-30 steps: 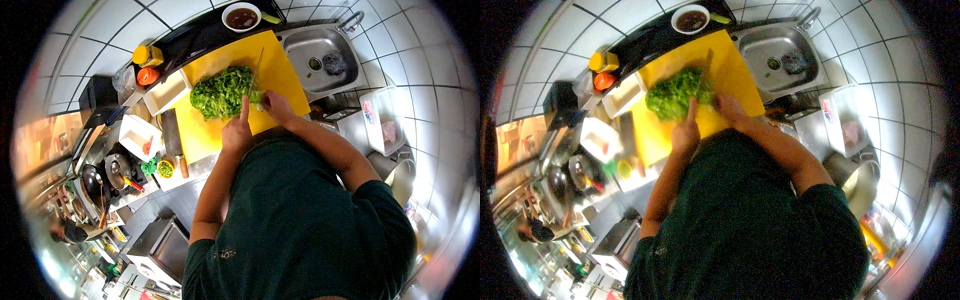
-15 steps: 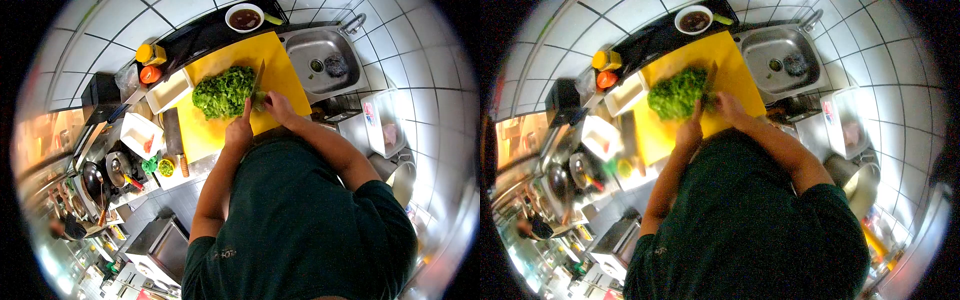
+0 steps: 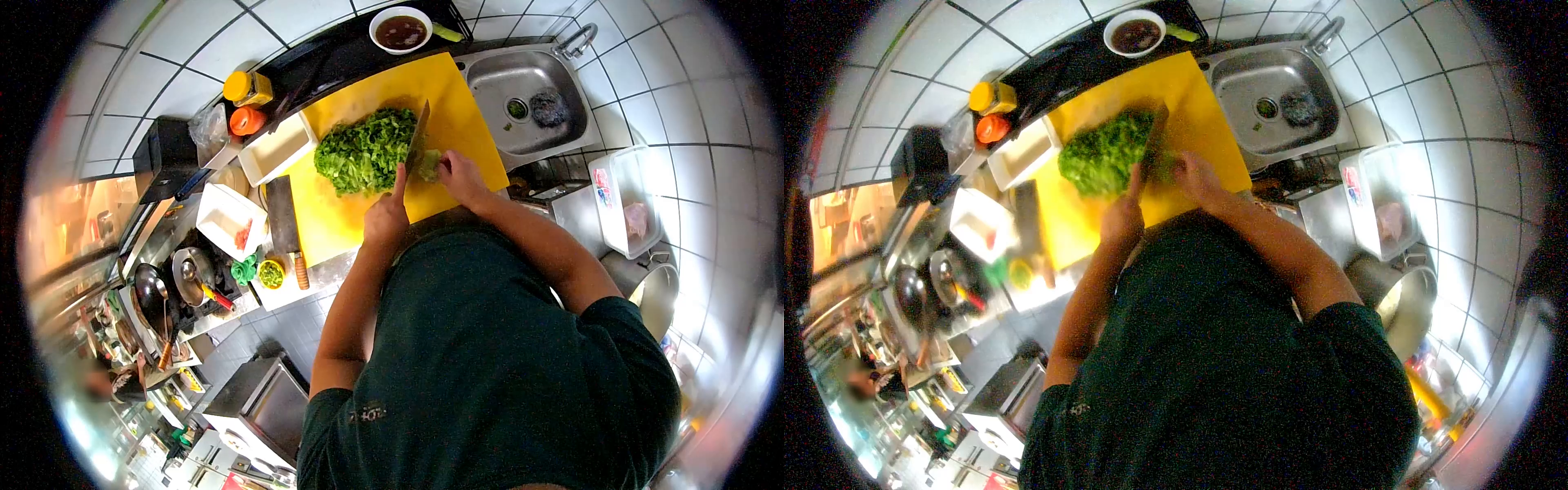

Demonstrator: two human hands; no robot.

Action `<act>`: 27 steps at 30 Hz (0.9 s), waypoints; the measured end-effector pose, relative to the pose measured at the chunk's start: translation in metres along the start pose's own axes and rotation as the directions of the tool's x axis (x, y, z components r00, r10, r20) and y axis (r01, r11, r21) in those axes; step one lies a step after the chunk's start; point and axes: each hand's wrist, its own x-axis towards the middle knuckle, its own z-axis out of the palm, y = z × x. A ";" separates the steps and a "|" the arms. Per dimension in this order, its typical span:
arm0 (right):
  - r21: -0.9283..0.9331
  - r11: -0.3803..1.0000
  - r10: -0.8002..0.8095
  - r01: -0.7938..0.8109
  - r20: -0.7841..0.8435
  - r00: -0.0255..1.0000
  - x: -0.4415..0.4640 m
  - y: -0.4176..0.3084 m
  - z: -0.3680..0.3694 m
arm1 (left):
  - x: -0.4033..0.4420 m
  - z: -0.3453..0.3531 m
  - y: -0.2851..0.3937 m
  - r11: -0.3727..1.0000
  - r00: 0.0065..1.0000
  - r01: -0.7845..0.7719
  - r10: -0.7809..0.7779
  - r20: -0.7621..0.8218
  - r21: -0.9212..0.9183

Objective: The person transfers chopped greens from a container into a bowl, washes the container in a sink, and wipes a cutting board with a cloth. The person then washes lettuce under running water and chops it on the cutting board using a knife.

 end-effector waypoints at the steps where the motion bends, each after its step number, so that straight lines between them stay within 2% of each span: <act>1: -0.067 0.998 0.003 -0.005 -0.031 1.000 -0.001 0.001 0.002 | 0.000 0.003 -0.001 1.000 1.000 -0.008 0.008 -0.008 0.017; 7: -0.174 0.951 -0.270 0.257 -0.057 0.961 0.007 0.013 0.011 | -0.001 -0.001 0.000 0.999 1.000 -0.004 0.005 -0.006 0.036; 10: -0.212 0.967 -0.150 0.143 -0.015 0.989 0.013 0.012 0.003 | -0.009 -0.013 0.007 0.999 0.996 -0.049 0.049 -0.068 0.011; 13: -0.224 0.955 -0.202 0.194 -0.017 0.979 0.016 0.018 -0.003 | -0.015 -0.012 0.012 0.991 0.971 -0.131 0.131 -0.202 0.014; 14: -0.200 0.967 -0.161 0.159 0.004 0.987 0.015 0.019 -0.004 | -0.015 -0.012 0.013 0.987 0.954 -0.162 0.162 -0.252 0.024; 16: -0.156 0.984 -0.078 0.085 0.051 0.996 0.013 0.002 -0.017 | -0.012 -0.005 0.012 0.984 0.942 -0.173 0.174 -0.285 0.031; 17: -0.183 0.978 -0.093 0.097 0.029 0.995 0.014 0.013 -0.010 | -0.011 -0.001 0.011 0.983 0.937 -0.178 0.181 -0.301 0.035; 19: -0.237 0.964 -0.127 0.120 -0.013 0.992 0.017 0.031 0.005 | -0.010 0.003 0.008 0.986 0.945 -0.168 0.158 -0.286 -0.013; 22: -0.183 0.981 -0.058 0.068 0.060 0.997 0.019 0.021 -0.005 | -0.008 0.019 -0.002 0.978 0.942 -0.166 0.120 -0.312 -0.125; 25: -0.235 0.959 -0.153 0.157 0.036 0.988 0.021 0.007 -0.022 | -0.011 0.024 -0.010 0.959 0.937 -0.181 0.101 -0.333 -0.216; 27: -0.407 0.861 -0.275 0.305 0.132 0.952 0.024 -0.012 -0.040 | -0.016 0.027 -0.012 0.952 0.935 -0.183 0.092 -0.343 -0.245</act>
